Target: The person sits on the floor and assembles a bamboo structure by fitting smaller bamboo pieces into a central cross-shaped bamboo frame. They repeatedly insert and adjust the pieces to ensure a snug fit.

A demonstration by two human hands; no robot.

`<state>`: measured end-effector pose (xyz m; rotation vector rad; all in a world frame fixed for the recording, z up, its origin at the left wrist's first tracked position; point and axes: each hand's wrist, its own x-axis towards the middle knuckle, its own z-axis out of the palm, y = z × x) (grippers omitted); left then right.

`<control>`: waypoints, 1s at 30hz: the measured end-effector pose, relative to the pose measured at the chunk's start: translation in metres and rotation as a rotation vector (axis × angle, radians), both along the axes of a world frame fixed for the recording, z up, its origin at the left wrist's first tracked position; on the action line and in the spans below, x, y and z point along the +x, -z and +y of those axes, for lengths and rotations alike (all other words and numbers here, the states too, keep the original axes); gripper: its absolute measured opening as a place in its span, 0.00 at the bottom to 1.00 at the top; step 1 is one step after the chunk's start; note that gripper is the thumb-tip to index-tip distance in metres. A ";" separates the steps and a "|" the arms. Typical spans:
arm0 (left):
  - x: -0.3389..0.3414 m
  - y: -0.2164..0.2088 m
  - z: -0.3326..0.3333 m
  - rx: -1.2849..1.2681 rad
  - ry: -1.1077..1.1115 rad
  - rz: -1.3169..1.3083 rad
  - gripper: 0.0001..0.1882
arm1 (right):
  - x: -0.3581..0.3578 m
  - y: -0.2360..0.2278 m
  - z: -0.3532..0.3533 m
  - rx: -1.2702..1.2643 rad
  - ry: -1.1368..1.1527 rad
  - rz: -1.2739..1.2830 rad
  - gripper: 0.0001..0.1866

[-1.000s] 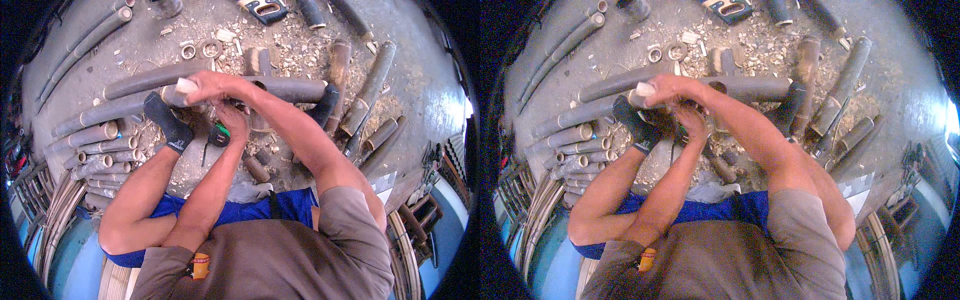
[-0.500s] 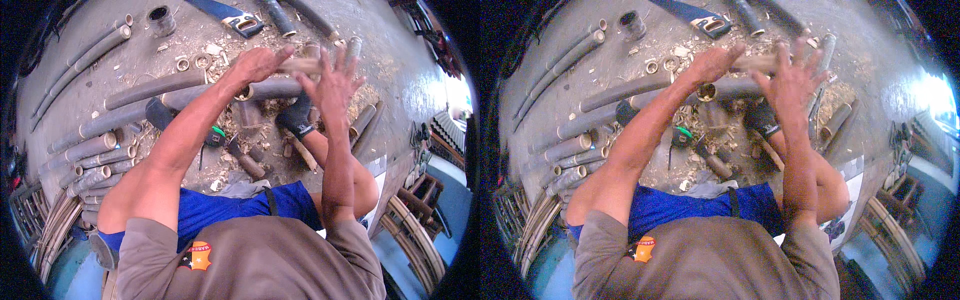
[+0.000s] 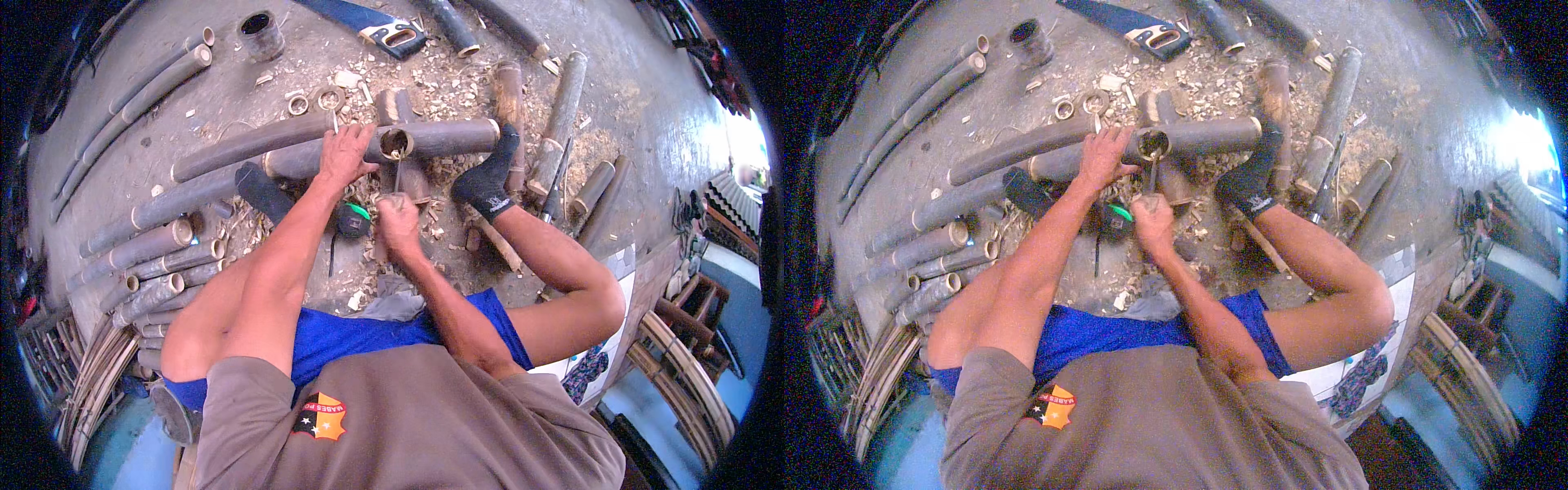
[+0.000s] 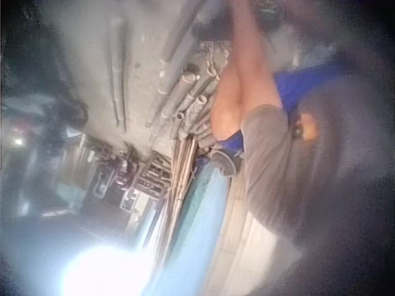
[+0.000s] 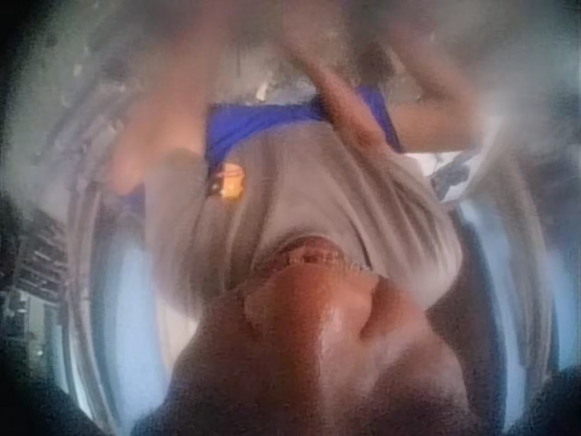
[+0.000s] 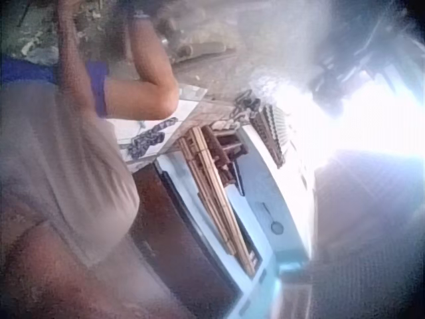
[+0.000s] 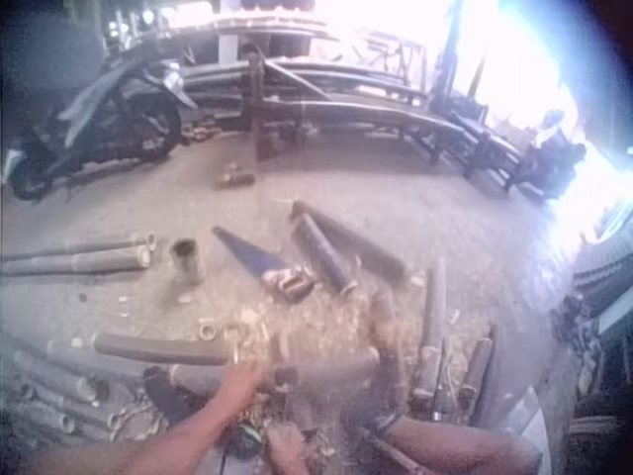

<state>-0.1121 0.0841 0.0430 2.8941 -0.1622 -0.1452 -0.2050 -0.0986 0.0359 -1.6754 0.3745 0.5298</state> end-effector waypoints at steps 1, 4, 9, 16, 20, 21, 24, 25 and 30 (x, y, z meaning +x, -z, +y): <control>0.004 0.005 0.005 0.017 0.019 0.045 0.50 | 0.000 0.005 0.010 -0.032 0.040 -0.021 0.17; 0.017 0.007 0.022 -0.168 0.045 0.178 0.50 | 0.011 0.004 0.024 -0.094 0.117 -0.048 0.18; 0.021 -0.001 0.021 -0.166 0.043 0.220 0.50 | 0.051 -0.026 -0.008 -0.204 -0.110 0.002 0.22; 0.026 0.004 0.019 -0.154 0.069 0.259 0.51 | 0.193 -0.096 -0.065 -0.722 -1.079 0.035 0.33; 0.036 0.001 0.018 -0.192 0.126 0.266 0.52 | 0.172 -0.081 -0.085 -0.557 -1.035 -0.237 0.31; 0.029 0.000 0.020 -0.138 0.067 0.272 0.51 | 0.146 -0.105 -0.076 -0.506 -1.047 -0.196 0.25; 0.009 -0.009 0.006 0.019 -0.033 0.174 0.50 | 0.073 -0.107 -0.085 -0.421 -1.090 -0.023 0.27; 0.000 -0.004 -0.002 0.061 -0.032 0.070 0.50 | 0.050 -0.091 -0.089 -0.439 -1.110 -0.014 0.28; -0.008 0.001 -0.009 0.120 -0.058 -0.083 0.51 | -0.018 -0.031 -0.097 -0.682 -1.235 -0.128 0.27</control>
